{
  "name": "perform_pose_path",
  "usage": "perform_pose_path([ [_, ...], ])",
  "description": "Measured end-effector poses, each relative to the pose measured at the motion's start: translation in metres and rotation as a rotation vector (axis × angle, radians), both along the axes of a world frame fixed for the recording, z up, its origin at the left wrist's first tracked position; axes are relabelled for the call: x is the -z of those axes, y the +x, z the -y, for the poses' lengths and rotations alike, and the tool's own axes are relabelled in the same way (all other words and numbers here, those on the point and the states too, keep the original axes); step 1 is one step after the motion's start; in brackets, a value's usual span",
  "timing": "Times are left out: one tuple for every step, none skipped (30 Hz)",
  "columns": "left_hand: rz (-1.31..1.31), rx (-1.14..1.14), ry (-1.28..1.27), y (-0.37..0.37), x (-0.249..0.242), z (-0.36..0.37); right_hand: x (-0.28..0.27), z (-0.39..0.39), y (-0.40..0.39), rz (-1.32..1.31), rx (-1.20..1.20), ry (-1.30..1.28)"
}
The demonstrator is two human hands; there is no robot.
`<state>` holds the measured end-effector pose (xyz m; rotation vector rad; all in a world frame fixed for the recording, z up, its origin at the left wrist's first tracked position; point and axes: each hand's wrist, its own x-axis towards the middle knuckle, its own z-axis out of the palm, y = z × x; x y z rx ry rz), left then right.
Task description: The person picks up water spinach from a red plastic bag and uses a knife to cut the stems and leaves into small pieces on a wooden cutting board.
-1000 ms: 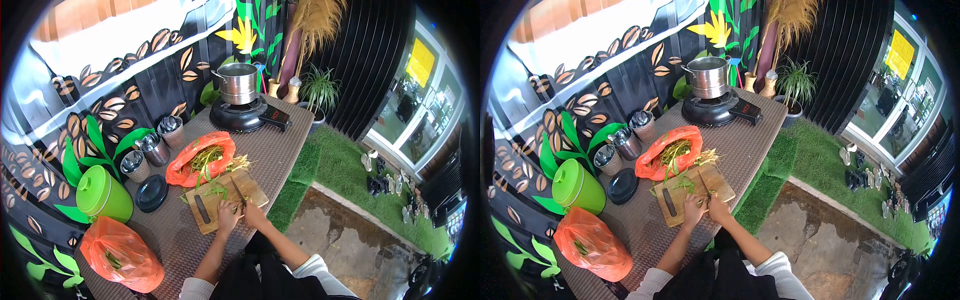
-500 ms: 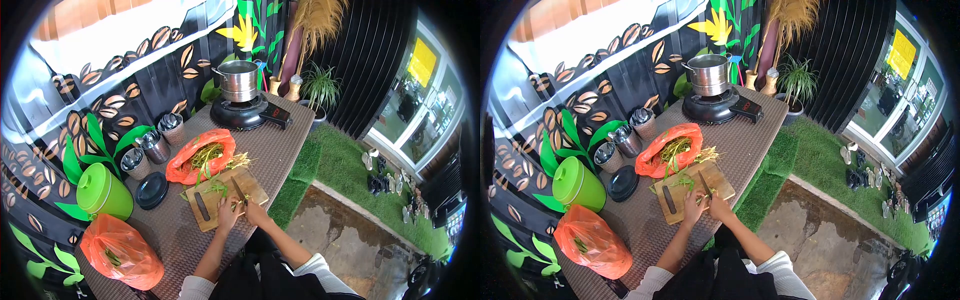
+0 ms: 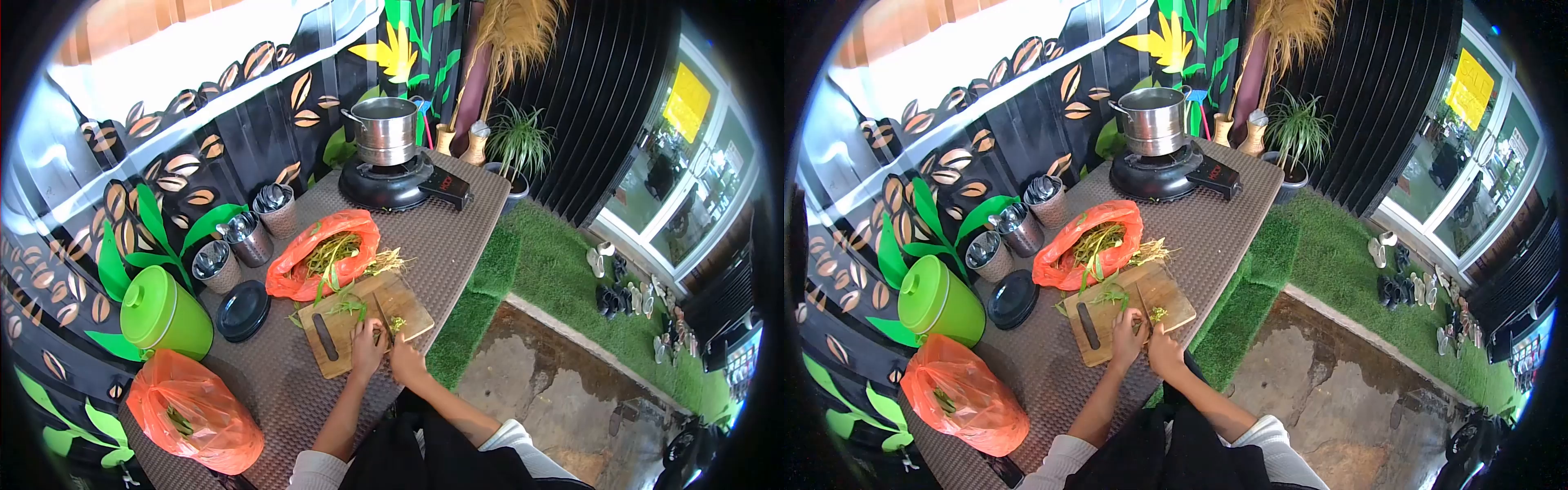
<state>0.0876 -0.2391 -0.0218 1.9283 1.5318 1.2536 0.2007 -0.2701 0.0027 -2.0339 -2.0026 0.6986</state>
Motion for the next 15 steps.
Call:
perform_pose_path([
  [0.013, 0.010, -0.018, -0.001, -0.001, 0.000, 0.002, -0.001, -0.002, 0.020, 0.002, -0.042],
  [0.024, 0.018, -0.035, -0.002, -0.003, 0.000, 0.004, -0.004, -0.003, 0.029, 0.031, -0.018],
  [0.022, 0.016, -0.036, -0.002, -0.002, 0.000, 0.003, -0.006, -0.002, 0.027, 0.028, -0.019],
  [0.048, 0.021, -0.028, -0.002, -0.002, 0.000, 0.001, -0.009, 0.001, 0.007, 0.062, -0.022],
  [0.074, 0.028, -0.018, -0.002, -0.002, -0.001, -0.001, -0.012, 0.005, -0.013, 0.098, -0.023],
  [0.074, 0.029, -0.016, -0.002, 0.002, -0.002, -0.005, -0.013, 0.010, -0.030, 0.095, -0.063],
  [0.095, 0.003, -0.020, -0.001, 0.006, -0.003, -0.009, -0.015, 0.012, -0.029, 0.097, -0.061],
  [0.117, -0.022, -0.026, 0.000, 0.011, -0.005, -0.012, -0.016, 0.014, -0.034, 0.078, -0.072],
  [0.118, -0.019, -0.027, 0.002, 0.012, -0.007, -0.013, -0.017, 0.016, -0.040, 0.058, -0.084],
  [0.194, -0.008, -0.069, 0.005, 0.013, -0.009, -0.015, -0.017, 0.017, -0.040, 0.060, -0.084],
  [0.269, 0.003, -0.111, 0.007, 0.014, -0.012, -0.016, -0.018, 0.018, -0.062, 0.052, -0.092],
  [0.269, 0.005, -0.109, 0.010, 0.013, -0.013, -0.017, -0.019, 0.018, -0.083, 0.043, -0.099],
  [0.313, -0.008, -0.147, 0.012, 0.012, -0.014, -0.017, -0.019, 0.018, -0.082, 0.045, -0.097],
  [0.357, -0.021, -0.187, 0.014, 0.011, -0.014, -0.017, -0.017, 0.017, -0.086, 0.041, -0.094],
  [0.358, -0.021, -0.188, 0.013, 0.010, -0.014, -0.017, -0.016, 0.016, -0.090, 0.037, -0.092],
])
